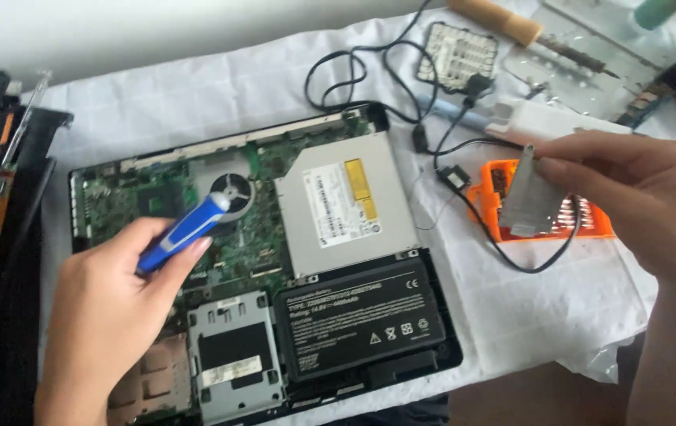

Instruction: Disassembling a laptop by removing internal components and screws using a screwdriver.

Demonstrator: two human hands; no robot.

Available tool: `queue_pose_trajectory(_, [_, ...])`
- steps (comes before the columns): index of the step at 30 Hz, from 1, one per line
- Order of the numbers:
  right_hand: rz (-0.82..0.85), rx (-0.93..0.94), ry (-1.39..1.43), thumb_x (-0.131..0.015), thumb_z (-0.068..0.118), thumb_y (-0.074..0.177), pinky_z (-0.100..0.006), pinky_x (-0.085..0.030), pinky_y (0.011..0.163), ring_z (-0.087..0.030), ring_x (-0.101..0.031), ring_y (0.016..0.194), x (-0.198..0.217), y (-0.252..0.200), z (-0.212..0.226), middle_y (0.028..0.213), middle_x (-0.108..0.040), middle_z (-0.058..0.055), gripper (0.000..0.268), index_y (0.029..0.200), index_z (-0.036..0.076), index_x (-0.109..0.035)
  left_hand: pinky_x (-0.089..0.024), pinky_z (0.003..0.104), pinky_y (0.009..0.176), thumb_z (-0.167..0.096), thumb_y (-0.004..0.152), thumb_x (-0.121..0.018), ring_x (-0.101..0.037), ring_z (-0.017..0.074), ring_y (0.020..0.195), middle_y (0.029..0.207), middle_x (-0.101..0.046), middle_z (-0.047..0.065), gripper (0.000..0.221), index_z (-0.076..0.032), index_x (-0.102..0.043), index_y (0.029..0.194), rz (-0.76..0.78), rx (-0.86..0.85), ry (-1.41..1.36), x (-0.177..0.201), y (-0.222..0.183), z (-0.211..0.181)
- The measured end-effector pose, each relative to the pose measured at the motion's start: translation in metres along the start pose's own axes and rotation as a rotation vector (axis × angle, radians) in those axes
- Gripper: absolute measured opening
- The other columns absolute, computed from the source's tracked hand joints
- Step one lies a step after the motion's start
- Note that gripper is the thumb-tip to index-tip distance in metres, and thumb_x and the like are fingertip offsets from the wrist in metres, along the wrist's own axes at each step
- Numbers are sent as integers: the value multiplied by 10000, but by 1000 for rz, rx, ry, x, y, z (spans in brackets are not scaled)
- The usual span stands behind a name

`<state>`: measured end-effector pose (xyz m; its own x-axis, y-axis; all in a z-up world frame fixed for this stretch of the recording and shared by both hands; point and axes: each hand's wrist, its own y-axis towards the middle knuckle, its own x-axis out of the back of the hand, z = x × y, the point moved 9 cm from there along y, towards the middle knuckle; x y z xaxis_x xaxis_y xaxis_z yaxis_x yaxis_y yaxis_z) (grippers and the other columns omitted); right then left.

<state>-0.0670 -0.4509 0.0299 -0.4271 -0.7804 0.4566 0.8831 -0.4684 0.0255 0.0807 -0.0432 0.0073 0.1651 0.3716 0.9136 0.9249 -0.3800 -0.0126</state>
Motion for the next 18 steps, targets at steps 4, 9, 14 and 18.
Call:
queue_pose_trajectory(4, [-10, -46, -159, -649, -11, 1023, -289, -584, 842, -206, -675, 904, 11, 10, -12, 1035, -731, -156, 168, 1167, -61, -720, -363, 328, 464, -370, 932, -734, -482, 155, 420, 515, -607, 18, 242, -129, -745, 955, -11, -7, -11, 0, 0, -1])
queue_pose_trajectory(9, [-5, -187, -86, -638, 48, 1015, -269, -586, 870, -173, -692, 908, -6, 13, -6, 1029, -749, -116, 188, 1175, -10, -720, -382, 301, 437, -357, 912, -750, -530, 139, 429, 565, -668, 4, 246, -123, -765, 987, -10, 4, -10, 1, 0, -3])
queue_pose_trajectory(14, [64, -193, 90, -644, 58, 1008, -243, -534, 731, -160, -653, 791, -38, 14, 7, 913, -715, -107, 171, 1138, -15, -727, -429, 308, 528, -356, 932, -714, -634, 134, 535, 629, -719, -5, 217, -139, -715, 932, -49, -35, -119, 2, 2, -4])
queue_pose_trajectory(18, [249, -302, 452, -606, -32, 942, -404, -618, 777, -348, -716, 794, -103, 10, 27, 940, -723, -259, 220, 1148, -75, -670, -566, 262, 624, -356, 956, -612, -840, 133, 754, 844, -854, 6, 228, -133, -664, 955, 84, -89, -407, -6, 0, -11])
